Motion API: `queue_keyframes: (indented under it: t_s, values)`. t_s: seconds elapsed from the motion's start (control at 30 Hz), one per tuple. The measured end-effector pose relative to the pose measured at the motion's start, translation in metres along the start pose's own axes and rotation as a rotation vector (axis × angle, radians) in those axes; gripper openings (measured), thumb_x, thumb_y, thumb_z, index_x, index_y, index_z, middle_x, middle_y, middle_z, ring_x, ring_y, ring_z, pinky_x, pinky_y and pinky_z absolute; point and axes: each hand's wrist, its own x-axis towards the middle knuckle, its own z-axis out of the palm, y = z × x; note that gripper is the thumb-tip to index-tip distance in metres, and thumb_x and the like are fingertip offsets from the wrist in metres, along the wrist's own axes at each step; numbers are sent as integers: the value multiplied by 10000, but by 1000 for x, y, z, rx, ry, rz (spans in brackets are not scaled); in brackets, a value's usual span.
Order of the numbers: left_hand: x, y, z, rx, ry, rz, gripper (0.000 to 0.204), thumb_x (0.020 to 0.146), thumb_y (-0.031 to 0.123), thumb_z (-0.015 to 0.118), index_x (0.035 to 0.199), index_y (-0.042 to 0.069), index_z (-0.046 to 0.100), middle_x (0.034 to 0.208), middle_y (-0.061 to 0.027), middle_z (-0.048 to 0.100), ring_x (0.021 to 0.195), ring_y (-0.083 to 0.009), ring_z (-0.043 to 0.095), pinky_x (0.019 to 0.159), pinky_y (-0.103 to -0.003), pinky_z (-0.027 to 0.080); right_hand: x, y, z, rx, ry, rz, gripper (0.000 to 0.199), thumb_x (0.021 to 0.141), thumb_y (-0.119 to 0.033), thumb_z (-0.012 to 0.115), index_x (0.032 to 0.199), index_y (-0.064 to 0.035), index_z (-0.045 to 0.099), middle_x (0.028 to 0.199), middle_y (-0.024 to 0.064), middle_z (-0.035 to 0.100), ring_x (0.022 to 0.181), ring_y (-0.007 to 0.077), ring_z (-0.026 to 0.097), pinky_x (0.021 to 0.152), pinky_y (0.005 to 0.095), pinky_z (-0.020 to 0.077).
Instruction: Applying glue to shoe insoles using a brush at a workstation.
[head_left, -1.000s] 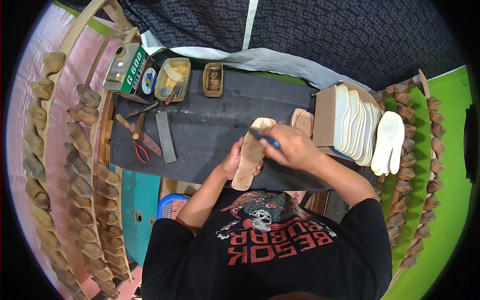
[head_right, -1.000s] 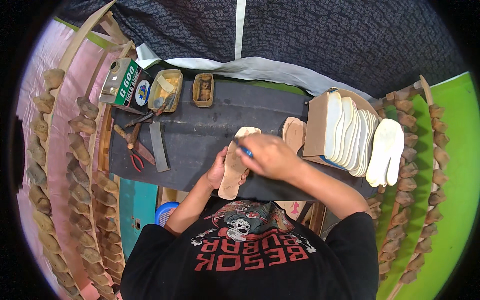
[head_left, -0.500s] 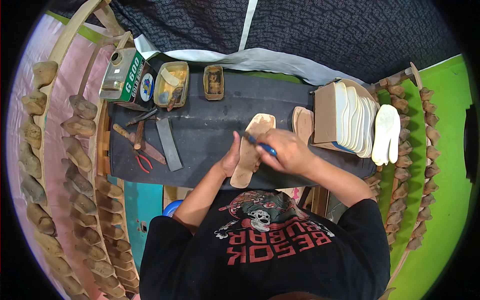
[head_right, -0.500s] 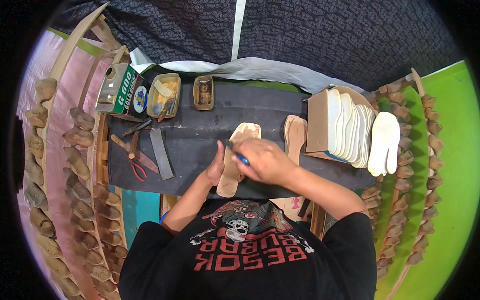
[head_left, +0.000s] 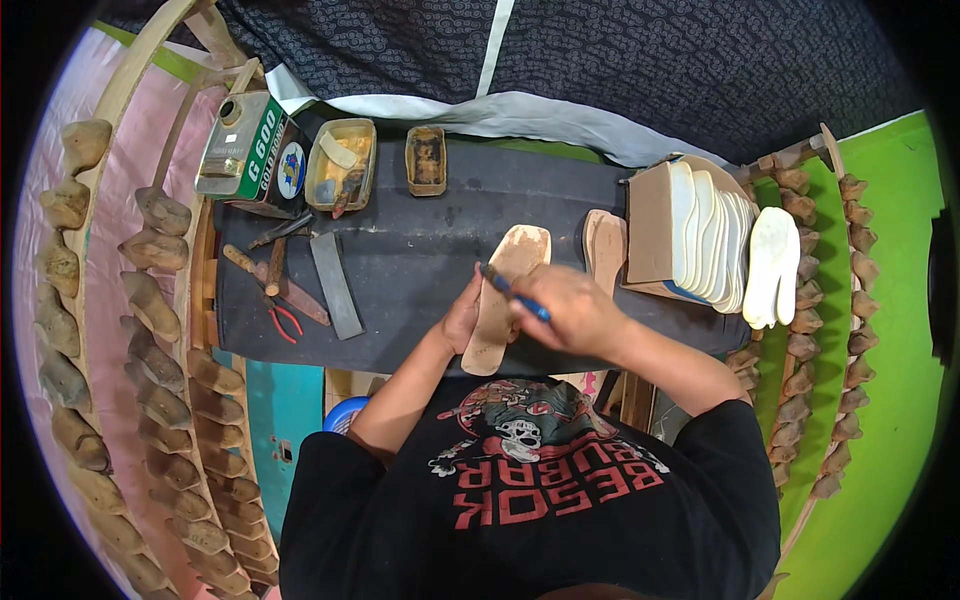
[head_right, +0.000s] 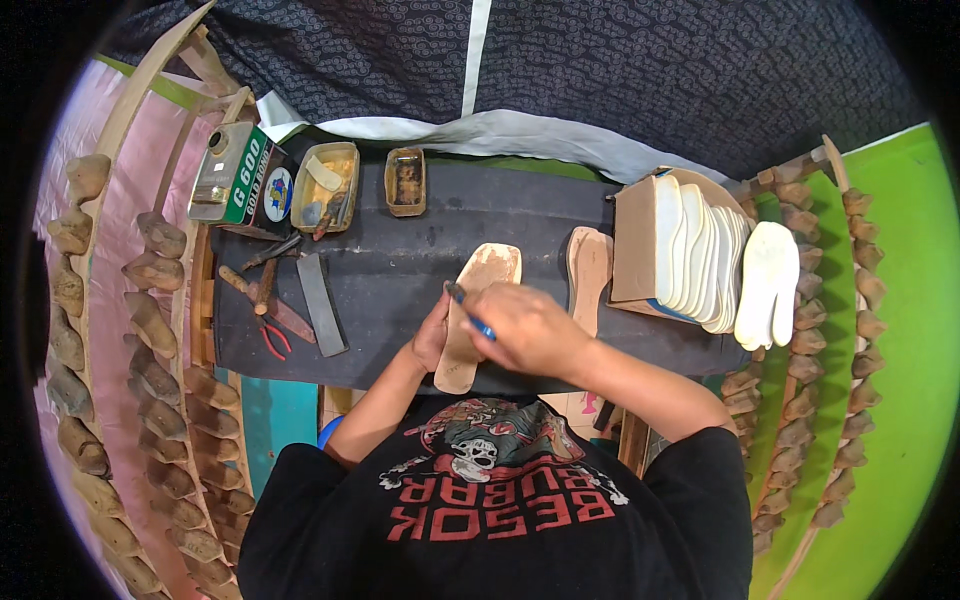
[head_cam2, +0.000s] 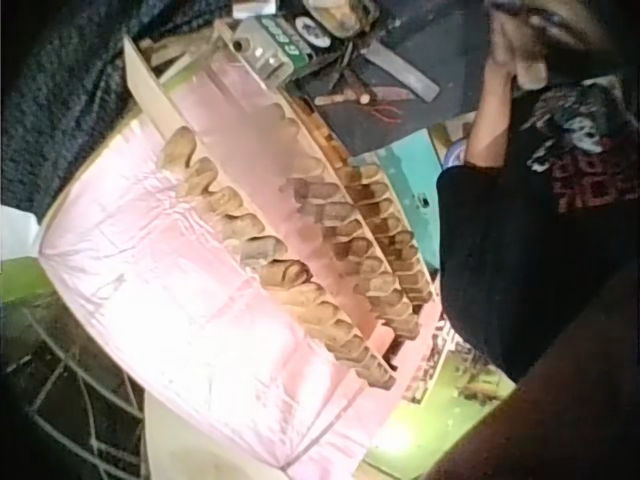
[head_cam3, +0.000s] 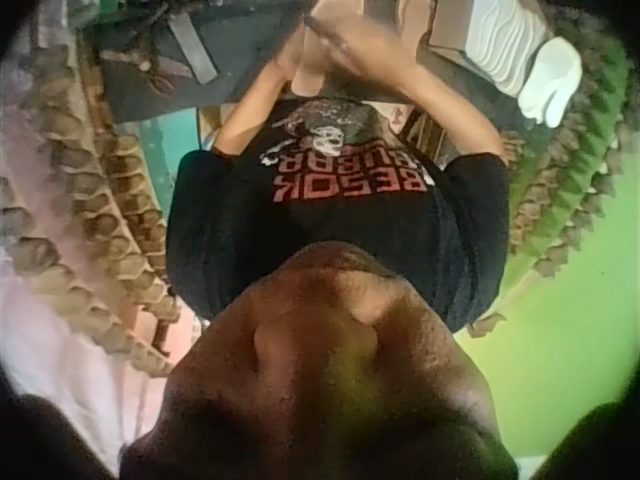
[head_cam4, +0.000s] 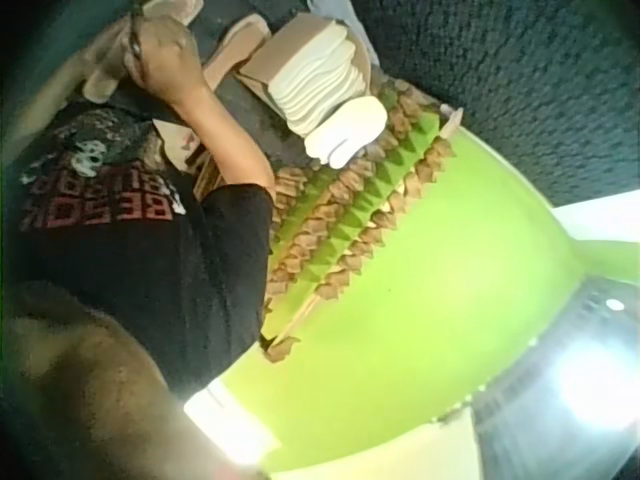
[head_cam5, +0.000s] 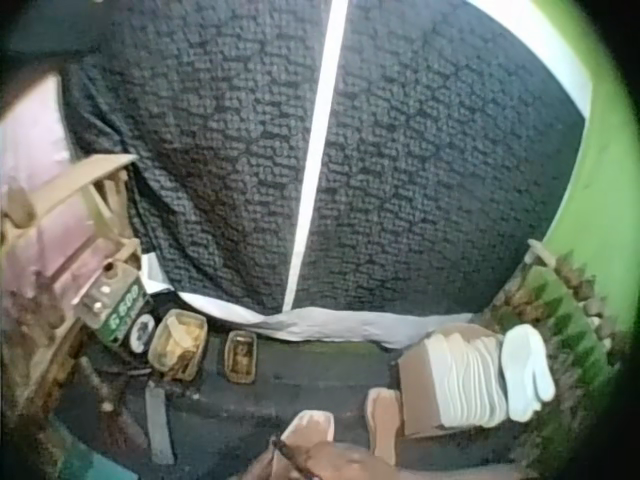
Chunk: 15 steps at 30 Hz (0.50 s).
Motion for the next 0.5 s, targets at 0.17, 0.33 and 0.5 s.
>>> queue_keyframes:
  t_s: [0.17,0.33,0.5]
  values:
    - [4,-5,1,60,-112,76,955,899,892,240,1336,116,586,1018,-89,671,819,-208,665,690,-368,563,-5,10,-15,28,45,50,212,919,-125,710,1058,4,615,923,179,691,831,359,699,724,436,559]
    - [9,-1,16,38,-287,118,1022,898,895,159,1423,93,513,1137,-105,635,757,-177,610,632,-336,534,-10,41,-51,-49,109,193,193,927,-123,699,1042,2,608,912,186,683,823,370,692,719,442,546]
    - [15,0,16,44,-364,112,1026,893,902,189,1418,80,509,1109,-110,647,761,-177,612,613,-330,519,-37,28,-53,-20,-32,30,188,925,-141,704,1029,-15,612,841,166,643,758,360,650,706,442,521]
